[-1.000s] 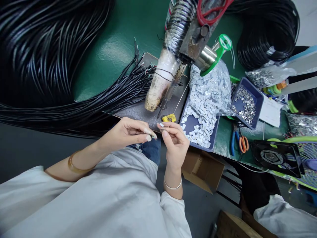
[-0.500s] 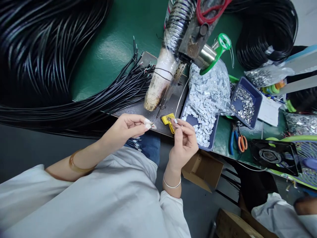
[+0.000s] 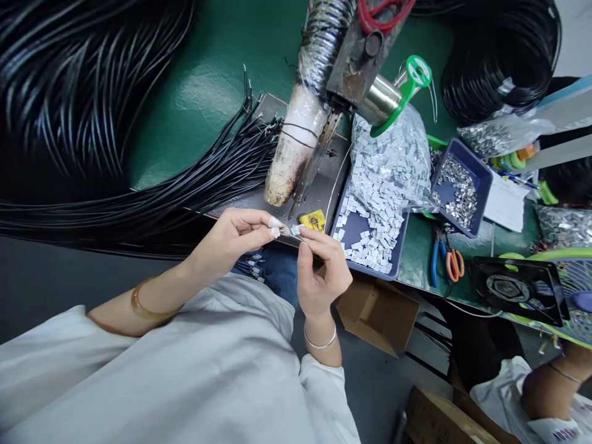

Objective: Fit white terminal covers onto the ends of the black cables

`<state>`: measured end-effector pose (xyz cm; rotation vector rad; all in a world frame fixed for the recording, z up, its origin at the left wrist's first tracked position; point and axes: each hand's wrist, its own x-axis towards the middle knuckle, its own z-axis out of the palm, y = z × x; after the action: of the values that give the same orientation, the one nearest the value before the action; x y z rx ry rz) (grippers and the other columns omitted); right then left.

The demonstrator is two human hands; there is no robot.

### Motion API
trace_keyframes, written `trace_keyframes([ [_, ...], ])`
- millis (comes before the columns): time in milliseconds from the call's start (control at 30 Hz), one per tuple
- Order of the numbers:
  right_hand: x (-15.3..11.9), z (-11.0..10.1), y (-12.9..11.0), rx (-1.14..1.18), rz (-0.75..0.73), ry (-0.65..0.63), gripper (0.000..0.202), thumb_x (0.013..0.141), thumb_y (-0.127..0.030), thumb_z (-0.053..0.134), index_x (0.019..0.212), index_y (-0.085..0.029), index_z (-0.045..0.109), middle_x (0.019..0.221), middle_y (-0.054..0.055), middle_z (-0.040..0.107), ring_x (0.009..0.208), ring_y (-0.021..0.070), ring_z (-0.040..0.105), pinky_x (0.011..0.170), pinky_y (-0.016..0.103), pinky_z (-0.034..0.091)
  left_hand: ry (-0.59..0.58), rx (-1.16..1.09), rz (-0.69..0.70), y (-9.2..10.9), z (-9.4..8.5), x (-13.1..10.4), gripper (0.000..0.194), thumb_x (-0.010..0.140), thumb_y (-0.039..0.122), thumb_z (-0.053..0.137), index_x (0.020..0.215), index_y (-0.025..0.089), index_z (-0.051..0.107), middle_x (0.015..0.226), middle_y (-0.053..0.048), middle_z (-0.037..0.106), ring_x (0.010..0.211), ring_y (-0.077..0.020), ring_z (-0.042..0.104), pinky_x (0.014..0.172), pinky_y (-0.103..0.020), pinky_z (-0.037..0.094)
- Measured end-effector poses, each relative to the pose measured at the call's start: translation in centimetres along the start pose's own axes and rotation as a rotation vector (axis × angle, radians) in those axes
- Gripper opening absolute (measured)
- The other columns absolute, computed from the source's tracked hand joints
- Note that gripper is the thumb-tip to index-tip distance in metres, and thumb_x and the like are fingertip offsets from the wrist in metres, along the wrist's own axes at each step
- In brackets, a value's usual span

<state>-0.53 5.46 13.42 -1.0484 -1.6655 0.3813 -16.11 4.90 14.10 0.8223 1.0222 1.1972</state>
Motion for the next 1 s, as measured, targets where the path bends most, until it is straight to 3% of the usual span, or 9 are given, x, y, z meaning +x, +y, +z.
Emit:
trace_keyframes([
  [167,-0.3,0.3,0.6,-0.047,-0.078,-0.049,0.013,0.085,-0.013,0.064,0.09,-0.024,0.063,0.097,0.002,0.076,0.089,0.0175,0.074,0.078,0.035,0.062,0.006,0.018,0.007,-0.3,0.1,0.2,0.014,0.078,0.024,0.069,0.074,0.011,0.072,0.067,-0.001,0.063,0.065,-0.0101,0.053,0.062,-0.022,0.042],
  [367,-0.4,0.6,1.1,-0.257,-0.275,-0.025,0.018,0.082,-0.01,0.068,0.089,-0.024,0.059,0.097,0.002,0.077,0.084,0.0149,0.075,0.075,0.028,0.062,0.045,0.019,0.017,0.1,0.6,0.6,0.015,0.076,0.025,0.07,0.071,0.01,0.071,0.07,-0.002,0.066,0.067,-0.0108,0.056,0.065,-0.021,0.046],
  [500,-0.2,0.6,1.4,-0.299,-0.328,-0.013,0.018,0.08,-0.008,0.07,0.087,-0.021,0.058,0.095,0.003,0.078,0.083,0.0133,0.075,0.074,0.023,0.061,0.048,0.03,0.041,0.2,0.6,0.7,0.015,0.077,0.023,0.067,0.069,0.01,0.071,0.067,-0.001,0.063,0.063,-0.0088,0.053,0.062,-0.02,0.043],
  [633,-0.2,0.6,1.6,-0.306,-0.33,-0.013,0.016,0.082,-0.009,0.069,0.087,-0.021,0.059,0.093,0.002,0.078,0.081,0.0129,0.076,0.074,0.022,0.061,0.059,0.071,0.036,0.2,0.5,0.7,0.015,0.076,0.021,0.068,0.066,0.011,0.069,0.06,0.002,0.057,0.056,-0.0063,0.045,0.053,-0.017,0.036],
  [767,-0.2,0.6,1.6,-0.288,-0.334,-0.027,0.017,0.082,-0.009,0.069,0.089,-0.021,0.06,0.095,0.002,0.078,0.083,0.013,0.076,0.075,0.023,0.062,0.102,0.088,0.062,0.1,0.8,0.8,0.009,0.072,0.018,0.068,0.065,0.012,0.069,0.063,0.0,0.062,0.061,-0.0094,0.054,0.058,-0.018,0.044],
  [1000,0.2,0.9,1.3,-0.083,-0.13,-0.057,0.015,0.083,-0.008,0.065,0.093,-0.019,0.062,0.111,0.008,0.075,0.098,0.0191,0.075,0.066,0.027,0.064,0.193,0.121,0.112,-0.1,1.2,1.2,0.009,0.07,0.019,0.067,0.065,0.012,0.069,0.06,0.0,0.062,0.057,-0.0089,0.054,0.053,-0.018,0.043],
])
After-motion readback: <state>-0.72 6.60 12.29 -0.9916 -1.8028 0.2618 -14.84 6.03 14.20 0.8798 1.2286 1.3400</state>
